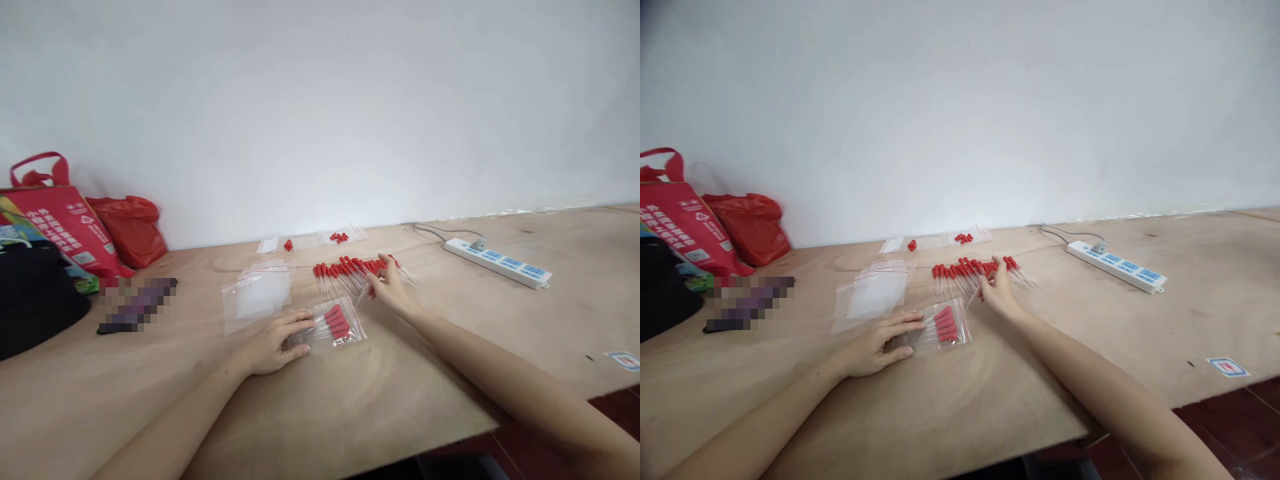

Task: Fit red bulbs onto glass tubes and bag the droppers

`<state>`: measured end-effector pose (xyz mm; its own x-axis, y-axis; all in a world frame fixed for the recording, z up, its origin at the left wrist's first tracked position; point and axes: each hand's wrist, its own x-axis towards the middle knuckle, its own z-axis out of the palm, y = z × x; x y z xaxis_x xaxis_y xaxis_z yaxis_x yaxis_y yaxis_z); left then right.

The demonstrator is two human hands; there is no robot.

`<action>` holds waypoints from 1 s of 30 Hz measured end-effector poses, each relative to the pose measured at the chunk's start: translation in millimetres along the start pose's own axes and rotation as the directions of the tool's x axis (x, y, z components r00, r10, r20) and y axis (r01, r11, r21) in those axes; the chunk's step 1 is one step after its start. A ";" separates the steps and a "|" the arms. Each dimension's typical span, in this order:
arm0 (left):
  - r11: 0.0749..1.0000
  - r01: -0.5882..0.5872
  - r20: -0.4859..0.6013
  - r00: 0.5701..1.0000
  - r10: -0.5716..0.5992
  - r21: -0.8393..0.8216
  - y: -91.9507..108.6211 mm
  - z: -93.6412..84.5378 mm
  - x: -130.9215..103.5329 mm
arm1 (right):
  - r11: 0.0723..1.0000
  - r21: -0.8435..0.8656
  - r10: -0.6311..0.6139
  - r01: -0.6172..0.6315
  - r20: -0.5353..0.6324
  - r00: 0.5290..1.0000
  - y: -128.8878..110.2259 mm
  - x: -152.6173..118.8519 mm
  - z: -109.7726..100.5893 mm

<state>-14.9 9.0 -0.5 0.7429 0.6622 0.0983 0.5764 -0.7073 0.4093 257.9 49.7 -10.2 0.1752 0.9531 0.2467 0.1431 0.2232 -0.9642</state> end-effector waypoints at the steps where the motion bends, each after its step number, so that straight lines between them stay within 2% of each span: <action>1: 1.000 -0.001 0.002 1.000 0.001 0.004 -0.8 0.4 -0.1 | 0.999 0.047 0.023 -0.023 -0.005 1.000 3.0 -5.1 -1.7; 4: 1.000 -0.013 -0.005 1.000 0.013 0.008 -2.8 1.8 -0.4 | 0.985 0.152 0.081 -0.077 -0.017 0.997 8.1 -14.6 0.6; 8: 1.000 -0.024 -0.024 0.999 0.024 -0.009 -2.2 2.3 -0.4 | 0.965 0.234 0.116 -0.119 0.027 0.993 8.8 -18.5 9.1; 13: 1.000 -0.010 -0.003 1.000 0.010 0.009 0.4 1.6 1.1 | 0.960 0.250 0.110 -0.125 0.072 0.991 8.4 -21.6 13.5; 22: 1.000 0.001 0.007 1.000 -0.001 -0.004 3.4 -0.6 2.2 | 0.954 0.280 0.099 -0.111 0.056 0.994 9.4 -22.5 13.9; 30: 1.000 0.011 0.005 1.000 -0.011 -0.001 1.7 1.4 1.0 | 0.947 0.285 0.126 -0.148 0.097 0.987 9.9 -26.8 9.3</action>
<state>-12.8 8.1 -0.9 0.7382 0.6687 0.0893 0.5841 -0.6998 0.4111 245.5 28.3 -27.2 0.0969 0.9889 0.1129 -0.1682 0.1281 -0.9774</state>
